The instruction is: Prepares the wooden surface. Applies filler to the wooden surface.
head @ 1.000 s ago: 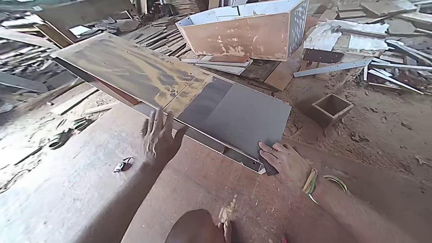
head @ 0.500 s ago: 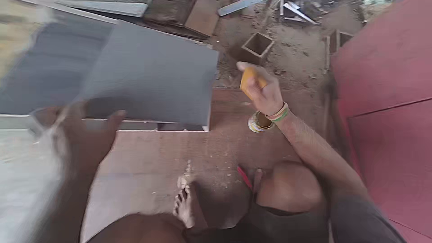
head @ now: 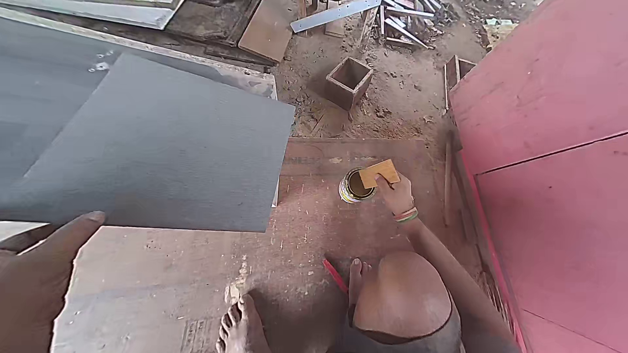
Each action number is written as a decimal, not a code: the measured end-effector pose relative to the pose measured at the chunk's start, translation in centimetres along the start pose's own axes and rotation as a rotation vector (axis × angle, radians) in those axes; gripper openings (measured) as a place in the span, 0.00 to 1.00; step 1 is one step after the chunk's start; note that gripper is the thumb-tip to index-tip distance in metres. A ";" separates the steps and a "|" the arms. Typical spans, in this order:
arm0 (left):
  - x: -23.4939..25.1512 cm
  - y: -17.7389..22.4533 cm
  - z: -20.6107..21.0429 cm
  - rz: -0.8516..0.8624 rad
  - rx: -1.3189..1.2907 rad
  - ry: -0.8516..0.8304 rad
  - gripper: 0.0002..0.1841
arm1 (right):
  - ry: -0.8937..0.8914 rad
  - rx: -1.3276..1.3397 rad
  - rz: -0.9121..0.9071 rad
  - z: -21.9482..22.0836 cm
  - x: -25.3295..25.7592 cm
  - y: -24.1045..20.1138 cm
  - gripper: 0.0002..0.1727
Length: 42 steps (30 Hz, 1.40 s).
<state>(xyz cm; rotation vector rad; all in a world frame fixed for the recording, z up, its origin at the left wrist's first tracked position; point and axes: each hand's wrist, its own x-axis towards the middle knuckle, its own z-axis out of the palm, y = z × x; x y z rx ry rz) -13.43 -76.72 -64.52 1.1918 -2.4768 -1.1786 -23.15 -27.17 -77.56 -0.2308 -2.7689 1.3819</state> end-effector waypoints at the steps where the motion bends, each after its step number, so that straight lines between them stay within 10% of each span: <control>1: -0.3 0.8 0.6 -0.003 -0.076 0.032 0.19 | -0.003 -0.066 -0.007 -0.1 0.0 -0.2 0.22; 11: -1.6 -1.2 2.2 -0.203 -0.791 -0.191 0.20 | -0.012 -0.082 0.120 -0.2 0.3 0.8 0.21; 19: -2.4 -2.5 5.5 -0.241 -0.900 -0.524 0.10 | -0.228 -0.656 -0.610 2.1 -0.3 0.8 0.13; 23: -2.1 -2.1 5.3 -0.186 -0.922 -0.467 0.09 | -0.398 -0.578 -0.201 2.1 0.2 -0.6 0.20; 26: -2.4 -1.8 4.7 -0.165 -0.885 -0.410 0.09 | -0.200 -0.195 0.145 0.7 1.0 -0.6 0.21; 32: -2.7 -2.4 4.1 -0.113 -0.914 -0.416 0.07 | 0.149 0.595 0.422 -0.4 1.0 2.4 0.08; 42: -2.8 -2.3 4.3 -0.126 -0.941 -0.419 0.07 | 0.060 0.506 0.519 -0.5 -0.7 3.0 0.12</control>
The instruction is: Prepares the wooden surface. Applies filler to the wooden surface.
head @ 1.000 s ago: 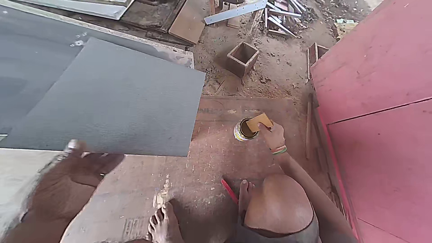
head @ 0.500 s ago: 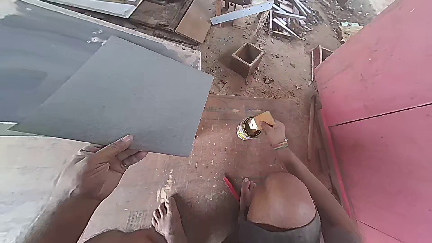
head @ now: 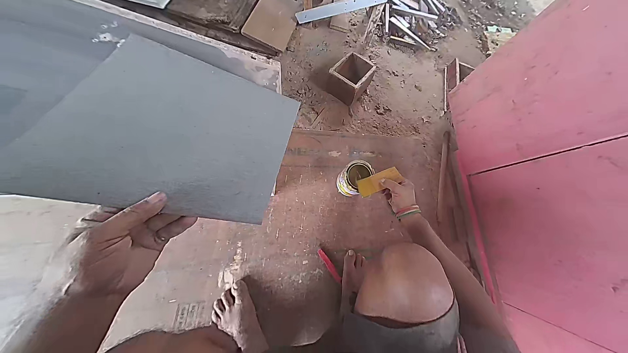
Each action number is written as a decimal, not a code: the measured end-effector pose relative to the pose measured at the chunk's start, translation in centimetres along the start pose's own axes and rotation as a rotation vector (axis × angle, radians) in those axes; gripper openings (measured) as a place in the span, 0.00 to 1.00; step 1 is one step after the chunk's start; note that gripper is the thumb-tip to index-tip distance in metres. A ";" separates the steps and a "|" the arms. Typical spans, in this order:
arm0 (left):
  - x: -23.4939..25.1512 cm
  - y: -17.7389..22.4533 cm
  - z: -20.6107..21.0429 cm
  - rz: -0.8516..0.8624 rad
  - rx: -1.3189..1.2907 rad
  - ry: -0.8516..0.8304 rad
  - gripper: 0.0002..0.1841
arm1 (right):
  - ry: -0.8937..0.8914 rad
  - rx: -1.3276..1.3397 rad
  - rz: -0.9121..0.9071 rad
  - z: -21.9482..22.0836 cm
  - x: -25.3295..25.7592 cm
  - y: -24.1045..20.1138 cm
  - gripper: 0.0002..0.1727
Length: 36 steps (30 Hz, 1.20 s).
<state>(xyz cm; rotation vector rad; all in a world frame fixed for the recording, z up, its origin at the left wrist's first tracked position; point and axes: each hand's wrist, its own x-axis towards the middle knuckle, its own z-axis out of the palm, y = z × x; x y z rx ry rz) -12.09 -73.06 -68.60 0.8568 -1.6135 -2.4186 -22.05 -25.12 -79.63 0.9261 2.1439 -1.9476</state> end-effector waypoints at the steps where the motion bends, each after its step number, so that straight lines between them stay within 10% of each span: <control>1: 0.1 0.0 0.0 -0.009 0.003 0.014 0.07 | -0.017 -0.021 0.007 -0.3 -0.5 -0.2 0.11; 9: 0.6 0.0 0.2 -0.039 -0.016 0.008 0.08 | -0.304 -0.001 0.188 -2.5 -4.2 -6.9 0.07; 19: -1.2 2.6 2.8 -0.153 -0.145 -0.004 0.07 | -0.531 -0.095 -0.741 9.4 -12.6 -25.8 0.11; 27: -0.9 2.7 2.8 -0.171 -0.197 -0.008 0.07 | -0.639 -0.770 -1.465 24.5 -12.1 -21.0 0.15; 36: -1.0 3.2 2.8 -0.223 -0.275 0.048 0.07 | -0.688 -0.932 -1.910 19.5 -10.5 -11.0 0.25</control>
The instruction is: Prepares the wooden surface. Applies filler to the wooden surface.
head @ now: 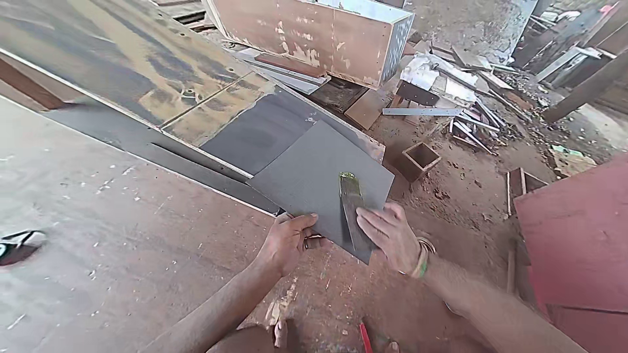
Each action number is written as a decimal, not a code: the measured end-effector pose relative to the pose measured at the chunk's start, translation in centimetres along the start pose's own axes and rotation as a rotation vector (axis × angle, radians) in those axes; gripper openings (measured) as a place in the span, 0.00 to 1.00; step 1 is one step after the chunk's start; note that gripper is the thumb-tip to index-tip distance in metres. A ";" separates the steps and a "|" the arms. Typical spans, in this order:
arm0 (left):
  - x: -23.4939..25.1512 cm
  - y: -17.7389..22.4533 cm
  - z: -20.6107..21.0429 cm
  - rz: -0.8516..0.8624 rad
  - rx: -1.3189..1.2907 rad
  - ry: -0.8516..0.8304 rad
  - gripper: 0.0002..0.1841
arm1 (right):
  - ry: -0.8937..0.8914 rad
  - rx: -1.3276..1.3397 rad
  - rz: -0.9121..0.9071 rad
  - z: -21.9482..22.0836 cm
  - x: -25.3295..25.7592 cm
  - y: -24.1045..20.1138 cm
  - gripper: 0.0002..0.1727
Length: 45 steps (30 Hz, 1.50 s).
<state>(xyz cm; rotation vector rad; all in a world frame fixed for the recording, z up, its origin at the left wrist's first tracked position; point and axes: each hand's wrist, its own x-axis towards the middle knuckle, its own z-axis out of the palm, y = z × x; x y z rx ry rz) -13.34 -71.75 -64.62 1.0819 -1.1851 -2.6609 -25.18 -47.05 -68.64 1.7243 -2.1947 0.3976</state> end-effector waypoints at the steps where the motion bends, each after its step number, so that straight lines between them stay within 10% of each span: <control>1: 0.0 -0.1 0.2 0.005 -0.003 0.014 0.07 | 0.000 -0.008 -0.018 -0.2 -1.3 -0.7 0.25; 11: 0.2 -1.3 0.0 0.061 0.004 0.085 0.06 | 0.020 0.110 -0.130 -3.6 -7.1 -2.6 0.21; 16: 0.3 -1.1 -0.5 0.072 0.040 0.051 0.06 | 0.050 0.158 0.154 -8.2 -1.7 1.2 0.24; 27: 0.4 -2.2 0.2 -0.087 0.007 -0.027 0.09 | 0.050 0.072 0.236 0.2 10.3 7.4 0.17; 38: 0.7 -2.6 0.4 -0.013 -0.012 -0.003 0.12 | 0.033 0.208 -0.012 -4.6 -0.9 -1.3 0.17; 45: 0.7 -3.0 0.1 0.034 -0.004 -0.032 0.12 | -0.084 0.127 0.508 -5.4 3.9 7.6 0.19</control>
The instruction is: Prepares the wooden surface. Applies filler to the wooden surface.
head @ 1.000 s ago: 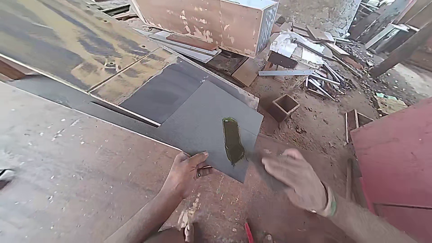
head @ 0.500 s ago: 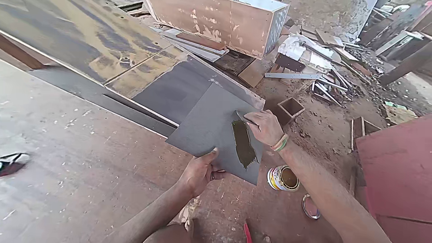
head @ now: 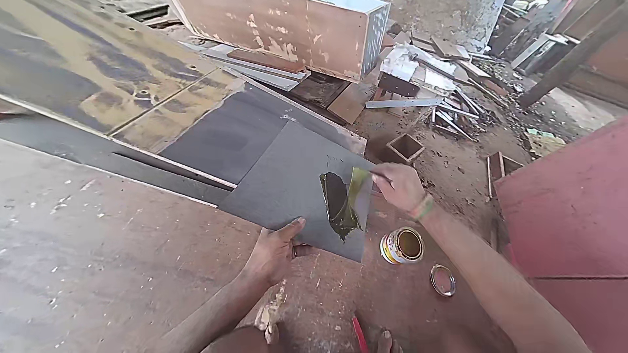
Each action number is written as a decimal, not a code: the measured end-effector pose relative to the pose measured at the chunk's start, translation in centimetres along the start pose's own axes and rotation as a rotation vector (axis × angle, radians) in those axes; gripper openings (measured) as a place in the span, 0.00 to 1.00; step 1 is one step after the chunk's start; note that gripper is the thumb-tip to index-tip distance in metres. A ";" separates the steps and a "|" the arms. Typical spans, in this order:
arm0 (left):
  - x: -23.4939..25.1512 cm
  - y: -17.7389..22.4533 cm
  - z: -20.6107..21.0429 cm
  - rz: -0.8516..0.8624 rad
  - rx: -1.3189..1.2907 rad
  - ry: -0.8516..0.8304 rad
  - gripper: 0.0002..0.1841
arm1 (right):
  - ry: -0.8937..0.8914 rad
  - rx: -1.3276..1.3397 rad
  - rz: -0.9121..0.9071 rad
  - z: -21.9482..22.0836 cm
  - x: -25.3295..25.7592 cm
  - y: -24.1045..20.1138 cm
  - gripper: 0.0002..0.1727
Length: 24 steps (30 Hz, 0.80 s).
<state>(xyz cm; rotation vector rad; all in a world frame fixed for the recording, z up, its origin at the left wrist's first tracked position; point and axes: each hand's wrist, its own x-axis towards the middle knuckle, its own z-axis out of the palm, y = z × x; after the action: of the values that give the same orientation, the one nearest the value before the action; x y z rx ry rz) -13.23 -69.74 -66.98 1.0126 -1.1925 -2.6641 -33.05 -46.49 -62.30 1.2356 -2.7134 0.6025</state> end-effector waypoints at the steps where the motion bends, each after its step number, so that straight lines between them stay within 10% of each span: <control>1: 0.0 -0.1 0.0 0.008 -0.001 0.003 0.11 | 0.015 -0.010 0.021 0.5 1.0 1.0 0.18; 11: 0.0 -0.2 -0.1 0.011 -0.015 0.043 0.09 | 0.062 0.008 -0.467 1.3 -11.1 -5.2 0.16; 18: 0.2 -0.2 -0.7 0.045 0.048 0.036 0.11 | -0.022 -0.040 -0.015 -0.1 -0.3 1.2 0.18; 24: 0.4 -0.5 -1.2 0.050 0.016 0.013 0.10 | 0.060 -0.043 -0.117 1.8 -2.9 2.9 0.17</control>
<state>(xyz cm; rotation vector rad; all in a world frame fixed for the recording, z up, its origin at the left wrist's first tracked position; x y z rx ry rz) -12.72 -70.34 -68.13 0.9872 -1.2226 -2.6109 -33.17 -43.46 -65.62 1.3326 -2.5703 0.5549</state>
